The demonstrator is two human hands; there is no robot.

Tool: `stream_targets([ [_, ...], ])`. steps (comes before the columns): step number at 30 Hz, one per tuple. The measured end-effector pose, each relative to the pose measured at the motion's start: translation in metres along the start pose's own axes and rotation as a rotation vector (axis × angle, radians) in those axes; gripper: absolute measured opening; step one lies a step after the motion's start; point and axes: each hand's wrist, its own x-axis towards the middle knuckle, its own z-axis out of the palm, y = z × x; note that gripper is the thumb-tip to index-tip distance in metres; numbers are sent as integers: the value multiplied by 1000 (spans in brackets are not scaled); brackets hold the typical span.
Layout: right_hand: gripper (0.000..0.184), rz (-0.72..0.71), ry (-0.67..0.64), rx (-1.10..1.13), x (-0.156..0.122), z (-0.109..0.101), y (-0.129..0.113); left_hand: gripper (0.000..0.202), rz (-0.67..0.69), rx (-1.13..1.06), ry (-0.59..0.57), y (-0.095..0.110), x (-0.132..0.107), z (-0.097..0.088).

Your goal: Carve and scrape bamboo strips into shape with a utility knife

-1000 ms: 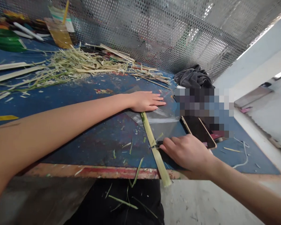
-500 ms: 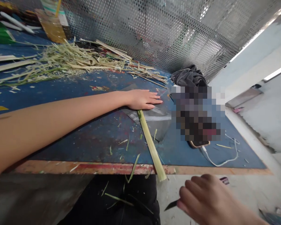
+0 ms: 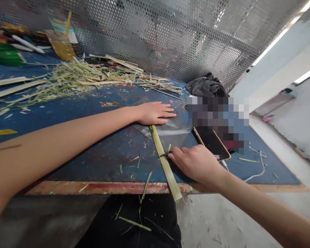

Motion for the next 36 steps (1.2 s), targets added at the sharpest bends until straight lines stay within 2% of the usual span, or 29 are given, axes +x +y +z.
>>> stream_targets([
  [4,36,-120,15,72,-26,-4,0,56,16,15,7,-3,2,1],
  [9,35,-165,121,147,-76,-11,-12,54,-9,-34,35,-5,2,4],
  [12,35,-65,263,268,-102,-15,-14,50,-11,-73,153,-4,0,6],
  [15,30,146,436,412,-109,-14,-10,41,-19,-65,357,-2,-6,4],
  [18,21,316,420,438,-95,-11,-11,38,-112,-58,519,2,-15,-3],
  [21,33,422,324,482,-66,-12,-25,39,-239,-93,628,4,-22,-9],
  [24,35,418,205,464,-33,-14,-40,36,-329,-115,686,3,-30,-12],
  [28,15,433,62,361,6,-13,-45,27,-387,-85,700,10,-50,-25],
  [30,11,479,52,339,17,-10,-42,23,-399,-51,754,30,-69,-39],
  [31,11,497,58,333,21,-8,-40,22,-397,-38,801,47,-81,-45],
  [33,12,519,76,324,23,-6,-38,21,-351,-61,878,94,-106,-50],
  [35,12,532,87,317,22,-4,-39,20,-279,-174,941,153,-129,-33],
  [36,12,535,92,314,21,-4,-39,23,-199,-290,929,184,-138,-14],
])
